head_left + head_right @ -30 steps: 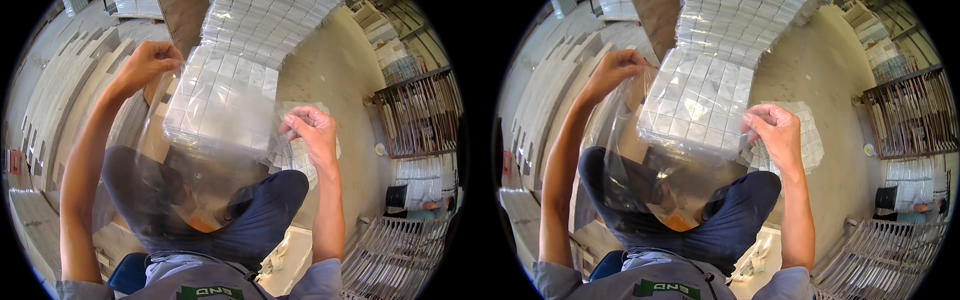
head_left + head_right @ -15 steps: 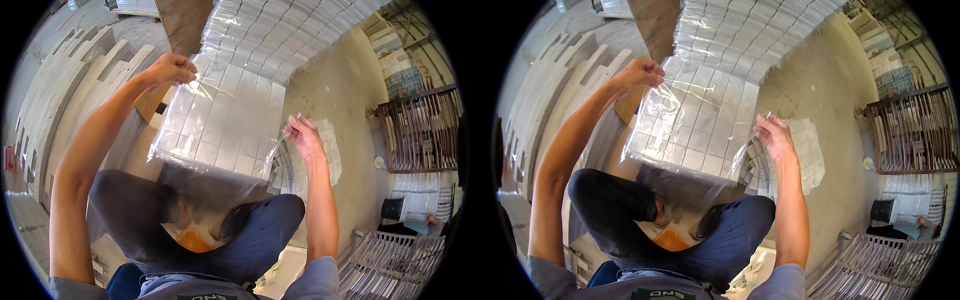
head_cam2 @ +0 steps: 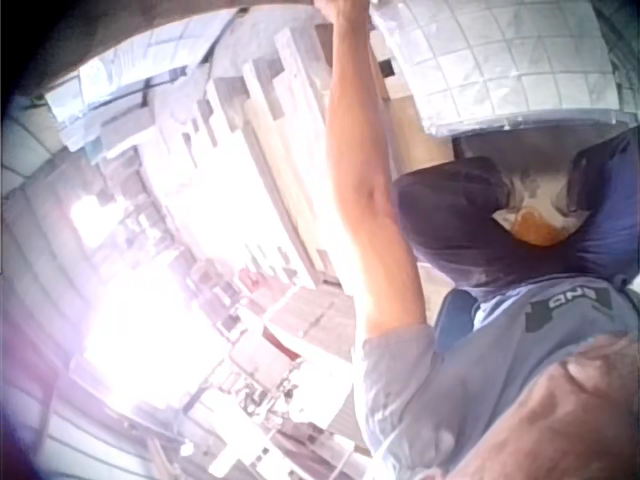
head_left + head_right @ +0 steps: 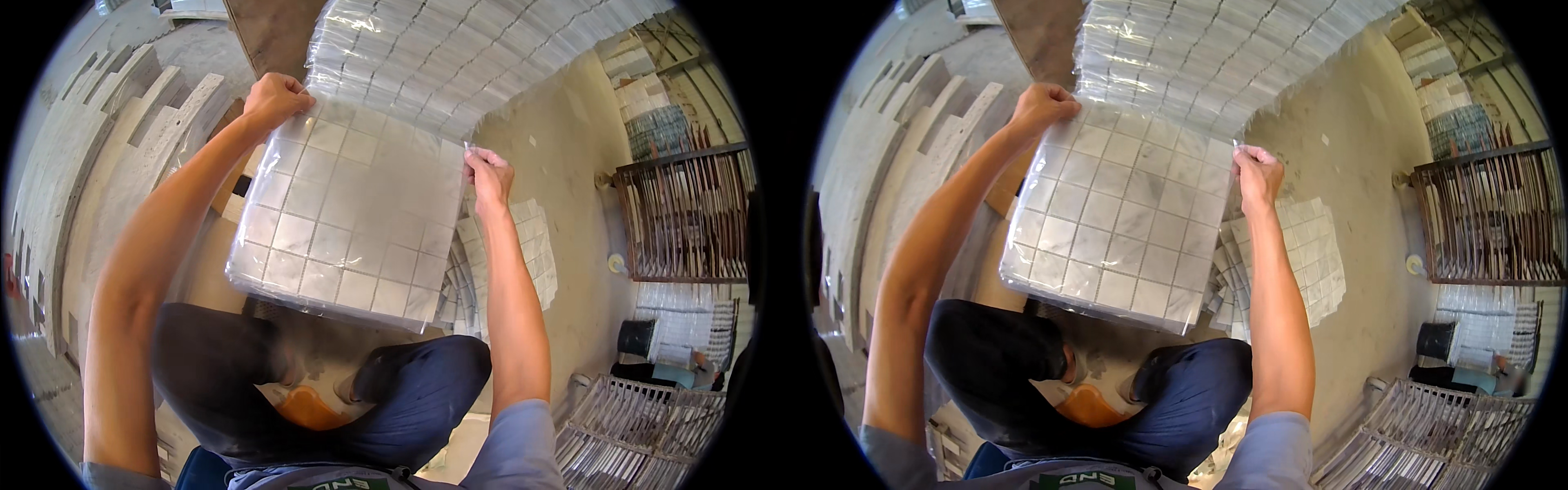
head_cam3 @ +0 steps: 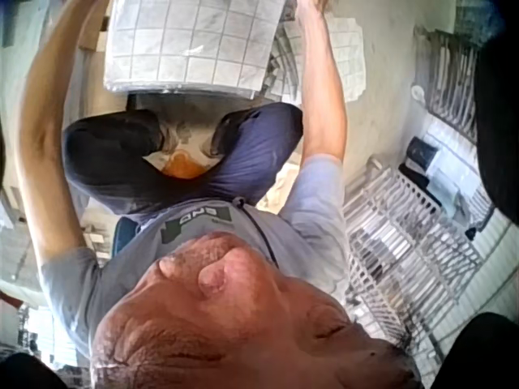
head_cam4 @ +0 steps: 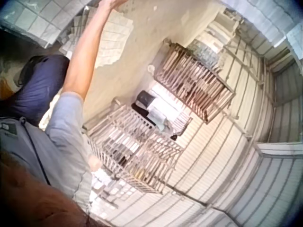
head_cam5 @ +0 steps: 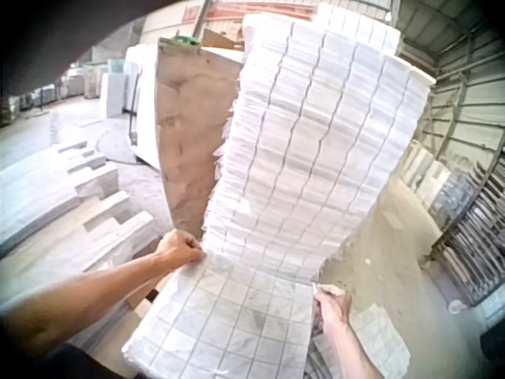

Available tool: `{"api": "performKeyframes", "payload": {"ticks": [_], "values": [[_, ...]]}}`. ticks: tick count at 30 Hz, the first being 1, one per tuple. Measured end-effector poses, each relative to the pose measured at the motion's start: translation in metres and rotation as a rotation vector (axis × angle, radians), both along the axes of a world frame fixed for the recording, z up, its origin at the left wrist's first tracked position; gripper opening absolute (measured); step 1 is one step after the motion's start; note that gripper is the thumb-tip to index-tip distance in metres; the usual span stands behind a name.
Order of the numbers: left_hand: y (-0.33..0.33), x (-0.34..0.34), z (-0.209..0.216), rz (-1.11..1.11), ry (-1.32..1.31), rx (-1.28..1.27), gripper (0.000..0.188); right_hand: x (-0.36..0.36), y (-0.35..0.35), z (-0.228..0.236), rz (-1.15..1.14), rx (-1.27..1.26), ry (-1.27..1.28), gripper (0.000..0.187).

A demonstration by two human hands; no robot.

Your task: The person sits on the floor and repeatedly picks up sheets of white tiles, places them into clear plastic bags, and stacks the packaged units. The person also discards empty plastic bags into a nearby bin.

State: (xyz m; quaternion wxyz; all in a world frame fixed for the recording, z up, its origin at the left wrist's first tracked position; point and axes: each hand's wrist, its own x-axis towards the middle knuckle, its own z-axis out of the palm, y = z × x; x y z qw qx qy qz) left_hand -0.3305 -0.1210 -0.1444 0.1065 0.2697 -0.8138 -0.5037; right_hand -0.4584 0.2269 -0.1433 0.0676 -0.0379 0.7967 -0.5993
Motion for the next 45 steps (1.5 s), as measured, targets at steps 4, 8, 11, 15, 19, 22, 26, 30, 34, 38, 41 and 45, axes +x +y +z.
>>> {"api": "performKeyframes", "payload": {"ticks": [4, 8, 11, 15, 19, 22, 26, 30, 34, 38, 41, 45], "values": [[0.003, 0.003, 0.002, 0.065, 0.002, -0.07, 0.024, 0.0, -0.004, -0.004, 0.017, -0.007, 0.057, 0.015], [0.006, 0.006, 0.004, 0.119, -0.052, -0.311, 0.034, 0.0, -0.006, -0.004, 0.024, 0.014, 0.066, 0.018], [0.033, 0.009, 0.017, 0.144, 0.079, -0.825, 0.046, -0.017, 0.009, -0.012, 0.0, 0.101, 0.15, 0.017], [0.07, 0.044, 0.032, -0.28, 0.189, -0.661, 0.025, -0.008, -0.002, -0.005, 0.043, 0.073, 0.108, 0.02], [0.084, 0.043, 0.019, -0.426, 0.066, -0.414, 0.019, -0.021, 0.012, -0.011, 0.055, 0.143, 0.122, 0.025], [0.087, 0.044, 0.011, -0.402, 0.087, -0.342, 0.019, -0.016, 0.018, -0.011, -0.024, 0.393, 0.38, 0.028], [0.083, 0.046, 0.009, -0.382, 0.077, -0.368, 0.02, 0.075, 0.014, 0.036, 0.375, 0.445, 0.851, 0.03], [0.076, 0.048, 0.006, -0.364, 0.053, -0.322, 0.02, 0.145, 0.038, 0.048, 0.895, 0.54, 0.924, 0.028], [0.085, 0.043, 0.005, -0.375, 0.112, -0.342, 0.02, 0.153, 0.123, 0.039, 0.745, 0.546, 0.933, 0.022], [0.077, 0.042, 0.005, -0.385, 0.059, -0.31, 0.019, 0.164, 0.217, 0.018, 0.358, 0.703, 0.705, 0.018], [0.076, 0.045, 0.008, -0.375, 0.066, -0.326, 0.018, 0.153, 0.287, -0.037, -0.19, 0.662, 0.275, 0.024], [0.071, 0.047, 0.011, -0.388, 0.042, -0.408, 0.016, 0.101, 0.351, -0.094, -0.549, 0.766, 0.034, 0.041]]}}
